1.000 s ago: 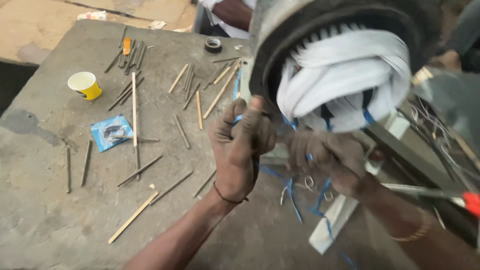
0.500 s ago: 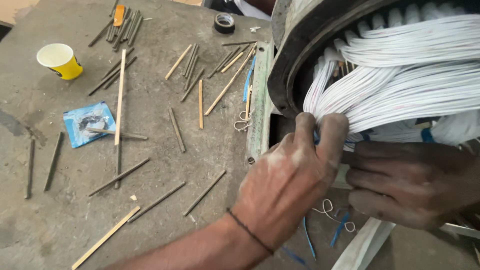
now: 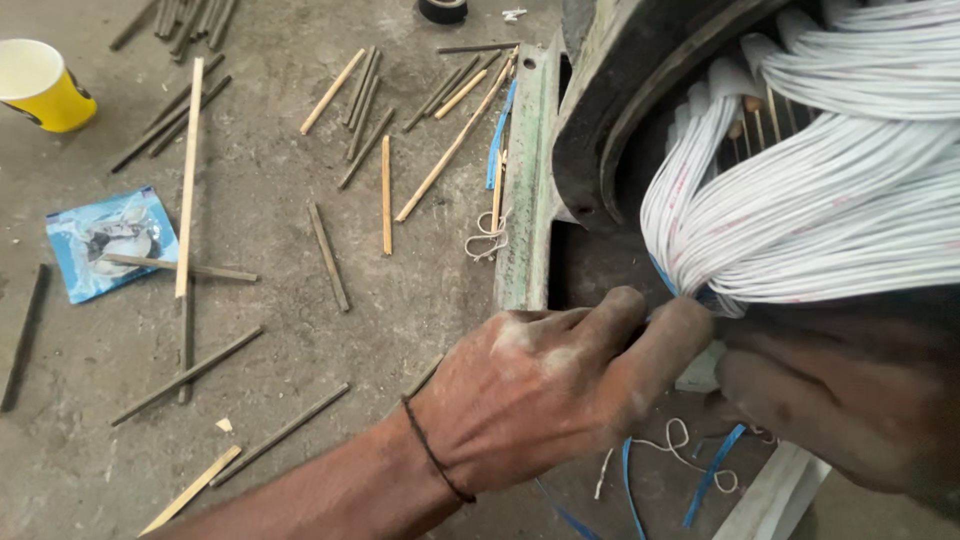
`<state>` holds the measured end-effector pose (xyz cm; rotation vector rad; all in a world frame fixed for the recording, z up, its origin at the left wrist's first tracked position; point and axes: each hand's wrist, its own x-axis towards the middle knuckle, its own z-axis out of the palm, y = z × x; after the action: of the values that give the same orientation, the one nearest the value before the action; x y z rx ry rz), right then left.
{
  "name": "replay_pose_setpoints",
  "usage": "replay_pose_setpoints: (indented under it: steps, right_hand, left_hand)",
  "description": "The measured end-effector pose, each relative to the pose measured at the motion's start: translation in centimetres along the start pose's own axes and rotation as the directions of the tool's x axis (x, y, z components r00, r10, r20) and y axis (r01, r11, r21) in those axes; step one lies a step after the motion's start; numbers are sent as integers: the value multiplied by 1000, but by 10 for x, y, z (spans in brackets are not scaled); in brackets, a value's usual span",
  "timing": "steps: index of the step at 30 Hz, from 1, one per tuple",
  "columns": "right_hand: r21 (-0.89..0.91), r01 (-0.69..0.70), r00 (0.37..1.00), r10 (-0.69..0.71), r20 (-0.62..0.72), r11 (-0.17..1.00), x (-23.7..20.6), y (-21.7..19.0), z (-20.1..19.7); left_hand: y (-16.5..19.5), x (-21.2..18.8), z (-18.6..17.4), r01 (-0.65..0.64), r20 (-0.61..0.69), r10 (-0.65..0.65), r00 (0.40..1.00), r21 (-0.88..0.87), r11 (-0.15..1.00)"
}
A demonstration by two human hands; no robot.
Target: The person ties blue plastic ties around the white wire coils of a motor stator. They wrap the ties by hand, pull them tight, and use red-handled scissors to cut the excess. The person repeats this process for multiple coil sections.
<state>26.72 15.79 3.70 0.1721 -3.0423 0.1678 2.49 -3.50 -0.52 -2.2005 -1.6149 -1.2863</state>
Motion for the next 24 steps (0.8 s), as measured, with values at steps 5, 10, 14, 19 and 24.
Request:
replay_pose_setpoints:
  steps: [5,10,14,19,24]
  right_hand:
    - [155,-339,940,331,75,928,-6,-6,7]
    - [-196,186,982,-186,19,963,-4,-11,-19]
    - [-242,278,961,-272,58,930,12,-26,-33]
    - [-266,277,961,-271,58,923,23,-42,-46]
    - [-261,247,969,-244,45,933,24,-38,-42]
  left_hand:
    - [-10,7,-12,-78,-1,78,997,64,995]
    - [-8,5,-14,152,146,-151,978,3,988]
    - [-9,7,-5,89,137,-106,985,124,988]
    - [-14,8,11,53,33,-59,998,169,984]
    - [-35,4,8,-125,-40,130,991,107,986]
